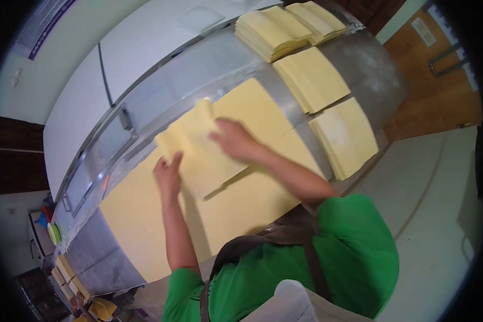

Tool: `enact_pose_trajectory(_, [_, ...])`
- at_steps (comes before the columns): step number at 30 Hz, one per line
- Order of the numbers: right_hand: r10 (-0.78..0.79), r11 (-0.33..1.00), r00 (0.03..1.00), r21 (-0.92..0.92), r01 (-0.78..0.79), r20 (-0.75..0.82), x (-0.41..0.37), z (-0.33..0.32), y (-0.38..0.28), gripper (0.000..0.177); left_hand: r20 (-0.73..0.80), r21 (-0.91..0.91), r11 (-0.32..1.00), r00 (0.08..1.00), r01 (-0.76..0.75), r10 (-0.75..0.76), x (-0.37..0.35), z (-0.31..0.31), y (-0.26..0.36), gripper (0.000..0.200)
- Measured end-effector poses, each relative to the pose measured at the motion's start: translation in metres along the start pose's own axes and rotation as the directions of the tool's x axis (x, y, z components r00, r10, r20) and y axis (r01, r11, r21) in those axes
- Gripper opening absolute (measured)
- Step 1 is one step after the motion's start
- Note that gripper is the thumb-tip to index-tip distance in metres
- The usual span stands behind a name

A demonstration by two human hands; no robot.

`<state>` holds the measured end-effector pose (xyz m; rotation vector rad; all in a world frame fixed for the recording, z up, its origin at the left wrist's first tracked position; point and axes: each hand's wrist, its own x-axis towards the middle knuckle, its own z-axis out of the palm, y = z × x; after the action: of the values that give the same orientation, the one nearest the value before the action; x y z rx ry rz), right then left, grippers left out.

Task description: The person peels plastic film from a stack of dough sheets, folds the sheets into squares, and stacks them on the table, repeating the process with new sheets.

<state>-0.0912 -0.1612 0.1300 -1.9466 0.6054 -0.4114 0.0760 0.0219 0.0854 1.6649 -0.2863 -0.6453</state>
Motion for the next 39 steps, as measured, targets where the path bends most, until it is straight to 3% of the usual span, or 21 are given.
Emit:
enact_pose_trajectory(3, [-0.074, 0.965, 0.992, -0.257, 0.046, -0.098, 0.001, -0.149, 0.040, 0.030, 0.144, -0.278, 0.960, 0.990, 0.046, -0.006, 0.020, 0.165, -0.006, 0.028])
enact_pose_trajectory(7, [0.059, 0.908, 0.984, -0.400, -0.124, -0.170, 0.013, -0.310, 0.084, 0.028, 0.220, -0.432, 0.893, 0.975, 0.129, -0.034, 0.022, 0.338, 0.030, 0.032])
enact_pose_trajectory(10, [0.119, 0.958, 0.988, -0.250, -0.141, -0.101, 0.023, -0.394, 0.112, 0.035, 0.280, -0.513, 0.820, 0.952, 0.255, -0.120, 0.019, 0.414, 0.051, 0.029])
enact_pose_trajectory(13, [0.306, 0.944, 0.947, -0.102, -0.315, -0.092, 0.049, -0.429, 0.198, 0.045, 0.331, -0.515, 0.782, 0.923, 0.352, -0.197, 0.033, 0.463, 0.030, 0.026])
enact_pose_trajectory(15, [0.453, 0.673, 0.850, -0.522, -0.523, -0.268, 0.062, -0.419, 0.269, 0.054, 0.355, -0.479, 0.785, 0.905, 0.392, -0.236, 0.036, 0.470, 0.016, 0.031])
enact_pose_trajectory(17, [0.472, 0.522, 0.800, -0.613, -0.593, -0.372, 0.053, -0.386, 0.254, 0.057, 0.181, -0.155, 0.985, 0.983, 0.071, -0.042, 0.049, 0.479, -0.013, 0.043])
enact_pose_trajectory(21, [0.337, 0.142, 0.782, -0.792, -0.593, -0.525, 0.064, -0.355, 0.236, 0.050, 0.050, 0.174, 0.967, 0.982, -0.187, 0.181, 0.038, 0.455, 0.009, 0.051])
enact_pose_trajectory(22, [0.326, 0.157, 0.802, -0.807, -0.569, -0.501, 0.079, -0.344, 0.225, 0.050, -0.045, 0.232, 0.912, 0.933, -0.337, 0.357, 0.047, 0.453, 0.002, 0.047])
enact_pose_trajectory(23, [0.114, 0.263, 0.919, -0.881, -0.394, -0.377, 0.096, -0.327, 0.212, 0.043, -0.129, 0.310, 0.828, 0.842, -0.468, 0.524, 0.058, 0.447, -0.005, 0.044])
enact_pose_trajectory(24, [-0.107, 0.330, 0.966, -0.925, -0.188, -0.235, 0.110, -0.306, 0.193, 0.036, -0.052, 0.200, 0.910, 0.923, -0.364, 0.381, 0.064, 0.428, -0.009, 0.032])
enact_pose_trajectory(25, [-0.082, 0.493, 0.988, -0.867, -0.077, -0.134, 0.129, -0.276, 0.162, 0.027, -0.087, 0.221, 0.909, 0.921, -0.353, 0.379, 0.066, 0.403, -0.003, 0.032])
enact_pose_trajectory(27, [-0.159, 0.610, 0.984, -0.776, 0.162, 0.080, 0.159, -0.215, 0.121, 0.028, 0.127, 0.494, 0.866, 0.992, -0.073, 0.012, 0.056, 0.345, 0.017, 0.026])
enact_pose_trajectory(29, [-0.126, 0.643, 0.981, -0.742, 0.192, 0.145, 0.200, -0.156, 0.123, 0.027, 0.016, 0.491, 0.871, 1.000, -0.022, 0.017, 0.048, 0.296, 0.003, 0.025])
enact_pose_trajectory(31, [-0.107, 0.675, 0.970, -0.700, 0.232, 0.218, 0.235, -0.084, 0.146, 0.027, -0.200, 0.247, 0.893, 0.882, -0.376, 0.427, 0.045, 0.252, -0.031, 0.038])
enact_pose_trajectory(32, [-0.338, 0.624, 0.940, -0.759, 0.183, -0.052, 0.247, -0.049, 0.179, 0.030, -0.207, 0.273, 0.881, 0.871, -0.386, 0.445, 0.039, 0.226, -0.034, 0.038])
enact_pose_trajectory(33, [-0.533, 0.601, 0.787, -0.794, 0.094, -0.311, 0.257, -0.023, 0.192, 0.035, -0.237, 0.314, 0.872, 0.858, -0.377, 0.456, 0.032, 0.197, -0.029, 0.038])
enact_pose_trajectory(34, [-0.538, 0.625, 0.785, -0.770, 0.126, -0.308, 0.255, -0.017, 0.171, 0.035, -0.186, 0.484, 0.871, 0.963, -0.083, 0.195, 0.024, 0.165, -0.020, 0.029])
enact_pose_trajectory(35, [-0.346, 0.711, 0.916, -0.694, 0.115, -0.202, 0.249, -0.022, 0.155, 0.034, -0.187, 0.628, 0.752, 0.977, 0.202, -0.106, 0.013, 0.140, -0.013, 0.025])
enact_pose_trajectory(36, [-0.147, 0.776, 0.987, -0.626, 0.078, -0.058, 0.246, -0.026, 0.141, 0.034, -0.336, 0.423, 0.838, 0.919, 0.345, -0.208, 0.006, 0.124, -0.011, 0.031])
enact_pose_trajectory(37, [-0.153, 0.781, 0.987, -0.618, 0.090, -0.050, 0.249, -0.024, 0.138, 0.034, -0.350, 0.423, 0.836, 0.914, 0.350, -0.205, 0.004, 0.111, -0.020, 0.031])
enact_pose_trajectory(39, [-0.094, 0.737, 0.993, -0.665, 0.117, 0.071, 0.252, -0.030, 0.141, 0.032, -0.298, 0.042, 0.983, 0.937, -0.179, 0.184, 0.003, 0.098, -0.043, 0.039])
